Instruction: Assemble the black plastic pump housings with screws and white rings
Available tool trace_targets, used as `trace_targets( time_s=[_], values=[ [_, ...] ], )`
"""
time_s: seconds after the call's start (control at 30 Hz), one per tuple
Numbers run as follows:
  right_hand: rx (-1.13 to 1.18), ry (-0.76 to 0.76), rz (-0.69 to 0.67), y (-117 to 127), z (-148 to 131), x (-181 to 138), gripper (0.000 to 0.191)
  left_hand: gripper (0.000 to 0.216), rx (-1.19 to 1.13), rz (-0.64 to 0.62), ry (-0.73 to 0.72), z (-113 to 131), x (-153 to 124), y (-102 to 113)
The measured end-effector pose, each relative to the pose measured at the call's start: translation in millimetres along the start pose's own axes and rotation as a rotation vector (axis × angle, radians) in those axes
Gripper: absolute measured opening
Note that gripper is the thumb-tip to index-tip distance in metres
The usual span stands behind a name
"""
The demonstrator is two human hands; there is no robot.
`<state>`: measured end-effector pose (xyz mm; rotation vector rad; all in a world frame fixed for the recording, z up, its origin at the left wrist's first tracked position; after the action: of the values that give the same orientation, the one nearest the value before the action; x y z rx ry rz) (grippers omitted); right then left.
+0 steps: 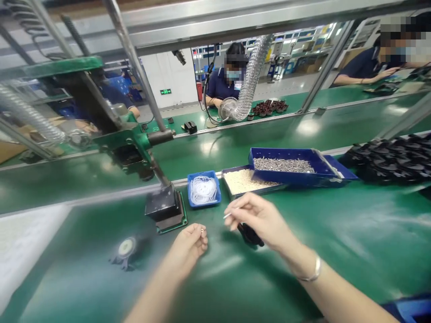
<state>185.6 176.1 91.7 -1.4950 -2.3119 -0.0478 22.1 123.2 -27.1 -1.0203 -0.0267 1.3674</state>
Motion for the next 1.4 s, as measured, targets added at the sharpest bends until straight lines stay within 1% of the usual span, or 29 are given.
trace_targets(
  time_s=[0.07,0.13,0.2,0.3,0.47,0.57,0.63,0.73,0.77,0.87,0.97,1.07,1.13,1.17,1.23,1.3,1.33,1.4],
  values=[
    [0.081,-0.06,-0.005,-26.9,31.4,-1.1,0.025,0.032,-0.028,-0.021,-0.011,2.4,-2.1,7.5],
    [0.114,-0.119,0.01,-43.5,57.0,-3.9,0.028,0.031,-0.053,-0.034,-0.025,4.2,-2.3,15.1],
    [0.113,-0.174,0.017,-53.8,75.0,-8.0,0.028,0.031,-0.079,-0.036,-0.035,4.9,-1.0,22.1],
    [0.079,-0.196,0.04,-59.9,87.3,-12.6,0.028,0.03,-0.117,-0.04,-0.047,4.5,1.5,28.6],
    [0.021,-0.125,0.095,-60.9,91.4,-14.0,0.025,0.026,-0.12,-0.099,-0.08,4.8,1.7,24.9],
    [-0.031,-0.066,0.081,-61.3,92.9,-15.9,0.02,0.022,-0.143,-0.104,-0.08,3.3,1.6,24.4],
    [-0.098,0.003,0.056,-60.8,91.0,-18.0,0.015,0.021,-0.169,-0.097,-0.07,1.8,1.6,24.5],
    [-0.264,0.165,0.001,-60.5,80.8,-21.1,0.007,0.022,-0.203,-0.076,-0.047,-0.3,1.2,24.6],
    [-0.321,0.226,-0.019,-61.0,76.2,-22.2,0.007,0.023,-0.21,-0.069,-0.041,-0.8,0.9,24.6],
    [-0.438,0.381,-0.067,-63.7,63.1,-25.0,0.018,0.024,-0.211,-0.051,-0.029,-2.3,0.7,25.1],
    [-0.477,0.433,-0.1,-65.4,57.8,-26.5,0.023,0.027,-0.183,-0.031,-0.027,-3.1,1.8,26.4],
    [-0.481,0.381,-0.134,-65.2,62.6,-26.6,0.016,0.029,-0.133,-0.008,-0.052,0.2,2.0,26.8],
    [-0.478,0.285,-0.148,-64.2,71.8,-26.4,0.009,0.029,-0.072,0.032,-0.119,6.9,-0.2,28.3],
    [-0.458,0.206,-0.157,-64.1,79.1,-26.6,0.008,0.029,-0.02,0.062,-0.169,11.5,-2.4,29.5],
    [-0.347,-0.002,-0.18,-66.8,96.8,-28.7,0.016,0.028,0.13,0.153,-0.292,21.7,-9.1,33.1],
    [-0.175,-0.185,-0.205,-74.2,109.1,-32.5,0.027,0.026,0.299,0.245,-0.391,28.6,-16.5,35.2],
    [-0.107,-0.231,-0.211,-77.5,109.9,-33.1,0.03,0.025,0.358,0.271,-0.42,30.0,-19.3,35.1],
    [-0.069,-0.231,-0.209,-78.1,100.7,-30.6,0.033,0.031,0.39,0.257,-0.446,29.3,-22.0,32.3]
  ],
)
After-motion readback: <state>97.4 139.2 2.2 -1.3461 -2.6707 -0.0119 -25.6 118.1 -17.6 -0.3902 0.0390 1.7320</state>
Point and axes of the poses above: each hand's wrist, its own x-axis towards the middle knuckle, its own y-axis out of the back of the hand, z = x × y, the point moved 8 cm from there along x, towards the middle knuckle, and after that the axes turned 10 degrees about y, right-handed, at the moved point
